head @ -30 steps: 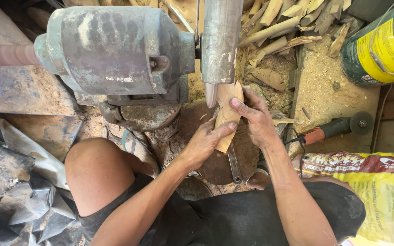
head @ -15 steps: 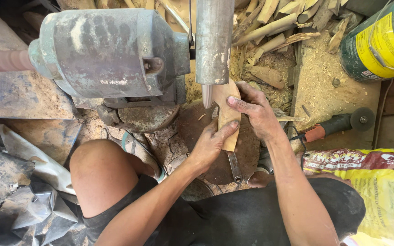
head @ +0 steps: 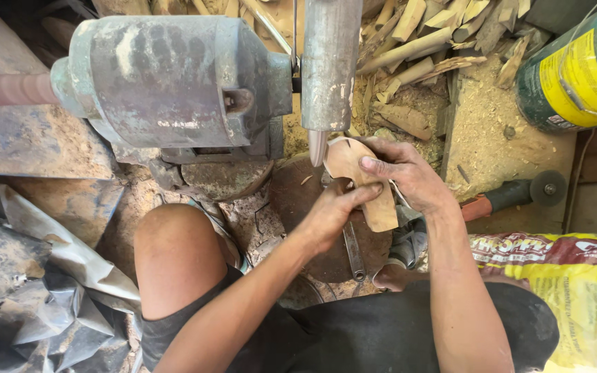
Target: The person holds a small wooden piece against a rotating grinding wheel, repeatedly pressing and rotating the wood to shape its edges. The person adjusts the wood's orientation frequently to grind different sides.
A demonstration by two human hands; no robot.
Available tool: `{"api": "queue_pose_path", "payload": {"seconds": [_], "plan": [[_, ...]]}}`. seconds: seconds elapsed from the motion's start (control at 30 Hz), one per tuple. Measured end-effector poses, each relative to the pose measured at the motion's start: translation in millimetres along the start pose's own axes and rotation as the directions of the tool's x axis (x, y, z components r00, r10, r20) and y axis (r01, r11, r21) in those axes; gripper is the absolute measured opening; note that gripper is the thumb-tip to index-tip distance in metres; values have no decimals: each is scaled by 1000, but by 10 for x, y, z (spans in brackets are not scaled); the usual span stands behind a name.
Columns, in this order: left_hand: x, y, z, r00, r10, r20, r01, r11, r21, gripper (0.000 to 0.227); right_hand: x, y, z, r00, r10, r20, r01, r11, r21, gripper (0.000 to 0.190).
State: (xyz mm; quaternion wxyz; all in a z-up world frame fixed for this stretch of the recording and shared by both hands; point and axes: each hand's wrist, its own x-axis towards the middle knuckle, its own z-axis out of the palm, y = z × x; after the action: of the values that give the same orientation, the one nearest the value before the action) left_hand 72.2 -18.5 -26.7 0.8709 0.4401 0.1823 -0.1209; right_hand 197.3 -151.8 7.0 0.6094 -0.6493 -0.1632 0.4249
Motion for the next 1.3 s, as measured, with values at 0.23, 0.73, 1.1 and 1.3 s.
{"api": "queue_pose_path", "payload": {"seconds": [0.23, 0.73, 1.1, 1.3], "plan": [[171, -78, 31, 991, 115, -68, -115, 993, -5, 59, -483, -29, -110, 992, 84, -93, -121, 834, -538, 99], [416, -114, 71, 991, 51, -125, -96, 918, -386, 69, -311, -247, 379, 903, -90, -420, -336, 462, -821, 73], [545, -176, 219, 982, 90, -165, -172, 782, -599, 63, -142, -467, 131, 949, -87, -304, -256, 358, -898, 71], [596, -159, 247, 979, 118, -168, -199, 750, -631, 61, -74, -567, 94, 958, -83, -273, -242, 270, -932, 64]]}}
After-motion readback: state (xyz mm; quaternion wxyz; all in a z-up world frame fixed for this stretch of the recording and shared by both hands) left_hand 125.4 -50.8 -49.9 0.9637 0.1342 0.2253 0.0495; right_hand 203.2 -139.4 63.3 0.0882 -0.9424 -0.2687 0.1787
